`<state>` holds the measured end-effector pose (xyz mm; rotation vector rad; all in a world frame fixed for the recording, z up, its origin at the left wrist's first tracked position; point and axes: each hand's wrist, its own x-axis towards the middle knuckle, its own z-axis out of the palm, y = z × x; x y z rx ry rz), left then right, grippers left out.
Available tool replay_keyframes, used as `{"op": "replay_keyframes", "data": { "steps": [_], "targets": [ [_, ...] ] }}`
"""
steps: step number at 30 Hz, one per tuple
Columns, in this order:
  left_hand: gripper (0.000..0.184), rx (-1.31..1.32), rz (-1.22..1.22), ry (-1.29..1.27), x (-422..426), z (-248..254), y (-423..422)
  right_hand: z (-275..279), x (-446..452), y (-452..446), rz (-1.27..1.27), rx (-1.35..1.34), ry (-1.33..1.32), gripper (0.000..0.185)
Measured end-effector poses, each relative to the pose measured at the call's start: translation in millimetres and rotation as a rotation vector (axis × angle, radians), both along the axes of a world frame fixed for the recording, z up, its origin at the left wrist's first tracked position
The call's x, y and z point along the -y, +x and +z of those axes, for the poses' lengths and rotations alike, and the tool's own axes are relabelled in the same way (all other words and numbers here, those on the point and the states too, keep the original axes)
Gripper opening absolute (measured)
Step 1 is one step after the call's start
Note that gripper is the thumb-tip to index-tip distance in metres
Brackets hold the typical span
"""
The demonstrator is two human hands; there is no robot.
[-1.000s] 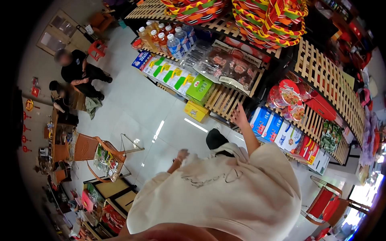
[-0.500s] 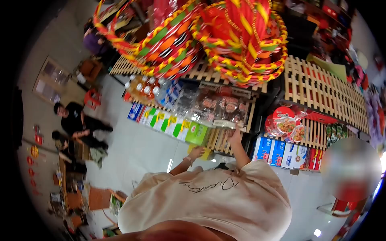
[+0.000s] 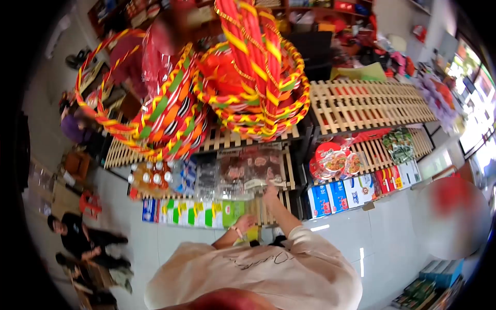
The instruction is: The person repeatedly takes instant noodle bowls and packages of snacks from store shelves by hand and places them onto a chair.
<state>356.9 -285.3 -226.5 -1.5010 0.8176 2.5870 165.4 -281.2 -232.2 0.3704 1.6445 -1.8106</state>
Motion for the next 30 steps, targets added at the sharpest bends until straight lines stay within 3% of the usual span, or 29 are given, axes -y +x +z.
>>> {"op": "replay_keyframes", "data": {
  "steps": [1, 2, 3, 5, 6, 9, 11, 13, 15, 16, 18, 20, 24, 25, 26, 27, 30],
  "targets": [
    [0.019, -0.003, 0.027, 0.033, 6.9, 9.0, 0.0, -2.1, 4.9, 3.6, -0.032, -0.25, 0.134, 0.038],
    [0.019, 0.015, 0.064, 0.076, 7.4, 3.0, 16.4, 15.9, -1.8, 14.5, -0.041, -0.371, 0.142, 0.033],
    [0.019, -0.212, -0.007, 0.093, 16.5, -18.0, 30.3, 31.6, -6.3, 22.3, -0.034, -0.344, 0.013, 0.027],
    [0.02, -0.214, 0.069, 0.127, 19.7, 7.0, 36.7, 74.5, -10.3, 38.9, -0.111, -0.023, -0.335, 0.017],
    [0.021, -0.221, 0.107, 0.148, 20.3, 27.7, 40.3, 95.8, -7.7, 41.2, -0.296, 0.319, -0.462, 0.016],
    [0.041, -0.439, 0.141, 0.34, 27.5, 67.4, 41.5, 175.7, -41.9, 75.3, -0.303, 0.237, -0.618, 0.025],
    [0.061, -0.563, 0.153, 0.497, 25.9, 93.4, 35.7, 192.7, -60.4, 94.5, -0.258, 0.036, -0.748, 0.032],
    [0.065, -0.586, -0.272, -0.265, 15.4, 132.1, 14.7, 206.8, -87.1, 116.4, -0.214, -0.141, -0.694, 0.038],
    [0.067, -0.668, -0.388, -0.444, -1.7, 132.4, 17.7, 199.1, -116.6, 137.9, -0.102, -0.273, -0.658, 0.036],
    [0.067, -0.724, -0.288, -0.25, 0.7, 120.3, 16.3, 207.7, -138.1, 148.0, 0.036, -0.331, -0.489, 0.04],
    [0.068, -0.789, -0.08, 0.144, 0.6, 104.8, 7.3, 222.8, -171.3, 173.7, -0.021, -0.344, -0.449, 0.043],
    [0.062, -0.676, -0.13, 0.384, -17.3, 136.6, 7.8, 228.2, -210.5, 191.8, -0.001, -0.381, -0.383, 0.044],
    [0.053, -0.564, -0.315, 0.153, -73.1, 170.1, -2.2, 237.9, -278.8, 225.9, -0.095, -0.415, -0.183, 0.041],
    [0.051, -0.547, -0.332, 0.133, -84.9, 172.4, -7.1, 237.4, -296.8, 231.0, -0.093, -0.411, -0.221, 0.047],
    [0.05, -0.526, -0.345, 0.112, -96.1, 173.5, -10.6, 220.0, -319.3, 233.3, -0.007, -0.29, -0.332, 0.064],
    [0.047, -0.51, -0.363, 0.178, -103.5, 169.6, -18.9, 204.0, -342.8, 242.6, -0.057, -0.264, -0.512, 0.067],
    [0.047, -0.712, -0.484, 0.285, -135.0, 189.7, -42.2, 238.4, -402.9, 246.4, -0.252, -0.258, -0.903, 0.071]
  ]
}}
